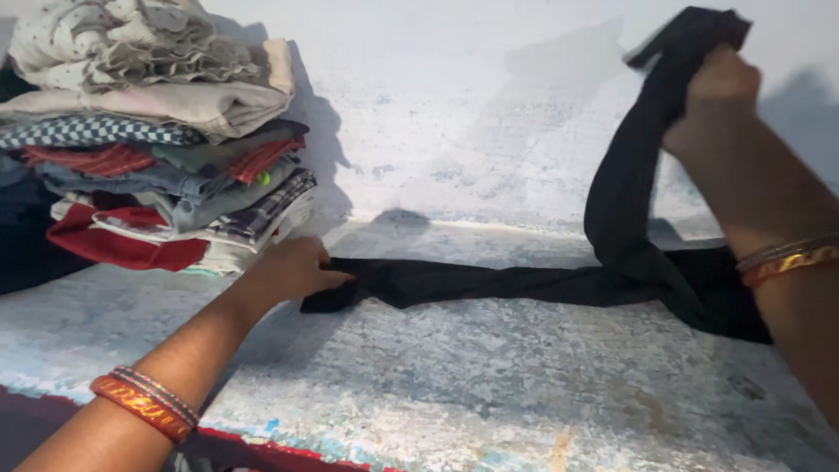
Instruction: The person folds a white t-shirt and a black long-sleeved shirt by hand on a red shelf, smoothing and aligning each piece before stacking them with other folded clothes.
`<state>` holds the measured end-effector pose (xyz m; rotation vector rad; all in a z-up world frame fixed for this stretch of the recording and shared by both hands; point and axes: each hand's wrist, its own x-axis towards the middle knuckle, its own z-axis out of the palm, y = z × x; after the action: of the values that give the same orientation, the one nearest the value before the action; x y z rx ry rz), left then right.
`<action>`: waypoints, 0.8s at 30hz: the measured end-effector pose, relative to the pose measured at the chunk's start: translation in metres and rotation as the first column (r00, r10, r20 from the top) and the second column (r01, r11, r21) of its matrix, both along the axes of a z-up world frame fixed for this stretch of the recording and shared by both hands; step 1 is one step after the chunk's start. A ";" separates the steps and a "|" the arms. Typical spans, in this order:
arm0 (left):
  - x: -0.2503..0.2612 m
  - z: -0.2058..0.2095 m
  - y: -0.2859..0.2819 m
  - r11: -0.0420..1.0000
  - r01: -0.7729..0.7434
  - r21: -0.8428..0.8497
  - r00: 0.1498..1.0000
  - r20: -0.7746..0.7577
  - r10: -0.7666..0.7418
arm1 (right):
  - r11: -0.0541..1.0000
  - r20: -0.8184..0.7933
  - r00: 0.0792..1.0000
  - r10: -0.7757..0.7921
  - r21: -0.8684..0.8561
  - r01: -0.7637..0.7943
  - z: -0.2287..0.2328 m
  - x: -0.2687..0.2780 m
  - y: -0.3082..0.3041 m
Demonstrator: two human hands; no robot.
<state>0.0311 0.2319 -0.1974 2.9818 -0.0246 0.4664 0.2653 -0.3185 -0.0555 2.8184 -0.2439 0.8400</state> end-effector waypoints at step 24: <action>-0.110 0.084 -0.013 0.087 0.435 -0.896 0.899 0.428 -0.091 | 0.533 0.153 0.837 0.526 0.708 -0.464 0.022 -0.116 0.062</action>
<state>-0.0785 0.2185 -0.1132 1.4471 -0.2046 0.5234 0.1498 -0.2569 -0.0337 3.7773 0.3749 0.8572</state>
